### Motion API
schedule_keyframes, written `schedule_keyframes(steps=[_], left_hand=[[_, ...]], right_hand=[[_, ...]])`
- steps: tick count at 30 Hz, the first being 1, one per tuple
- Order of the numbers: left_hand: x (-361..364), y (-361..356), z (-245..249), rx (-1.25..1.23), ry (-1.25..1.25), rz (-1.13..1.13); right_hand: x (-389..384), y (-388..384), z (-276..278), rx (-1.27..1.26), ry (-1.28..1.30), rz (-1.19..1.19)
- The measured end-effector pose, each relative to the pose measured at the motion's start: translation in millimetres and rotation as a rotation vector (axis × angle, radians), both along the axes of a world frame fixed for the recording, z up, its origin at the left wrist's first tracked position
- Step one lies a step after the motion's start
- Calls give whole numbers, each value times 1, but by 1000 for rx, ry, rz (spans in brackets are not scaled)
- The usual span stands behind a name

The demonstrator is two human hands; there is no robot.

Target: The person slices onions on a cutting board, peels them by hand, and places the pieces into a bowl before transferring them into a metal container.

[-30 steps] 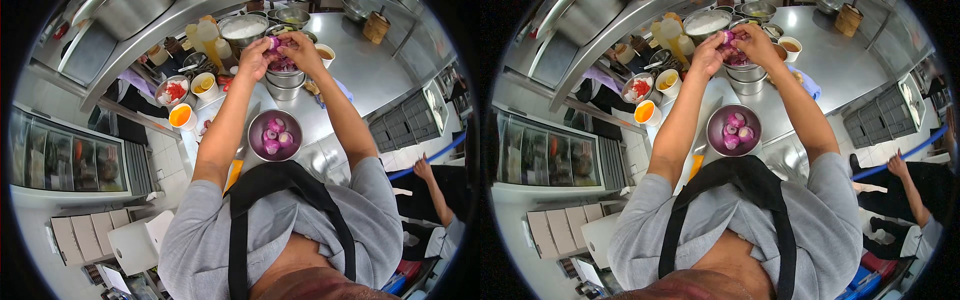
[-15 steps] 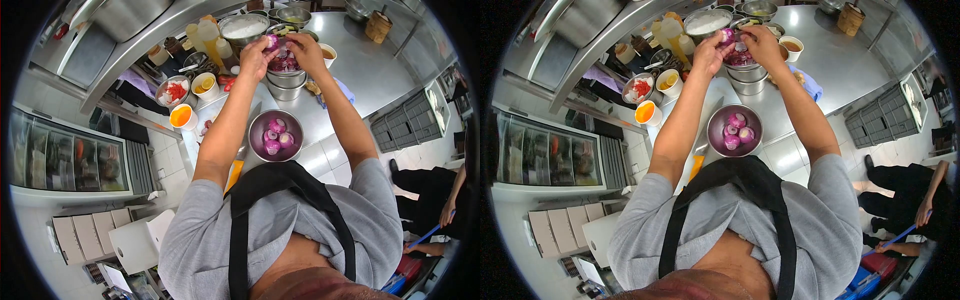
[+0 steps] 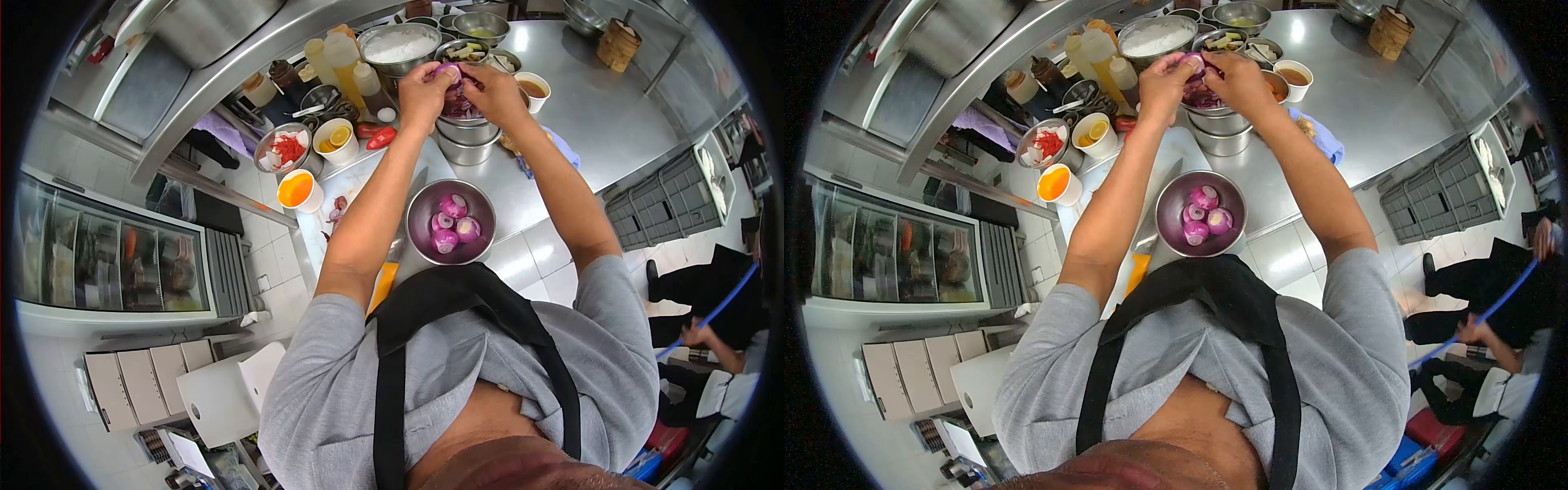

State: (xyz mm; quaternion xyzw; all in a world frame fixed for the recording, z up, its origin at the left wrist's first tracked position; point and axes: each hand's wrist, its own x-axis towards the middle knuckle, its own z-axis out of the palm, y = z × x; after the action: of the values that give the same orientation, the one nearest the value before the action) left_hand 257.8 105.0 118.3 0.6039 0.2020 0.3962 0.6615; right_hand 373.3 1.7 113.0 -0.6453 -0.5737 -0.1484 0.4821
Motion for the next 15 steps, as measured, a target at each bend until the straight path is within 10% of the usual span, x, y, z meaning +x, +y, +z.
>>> schedule_keyframes(steps=[15], left_hand=[[-20,6,6,-137,-82,-189]], right_hand=[[-17,8,8,73,456,-175]])
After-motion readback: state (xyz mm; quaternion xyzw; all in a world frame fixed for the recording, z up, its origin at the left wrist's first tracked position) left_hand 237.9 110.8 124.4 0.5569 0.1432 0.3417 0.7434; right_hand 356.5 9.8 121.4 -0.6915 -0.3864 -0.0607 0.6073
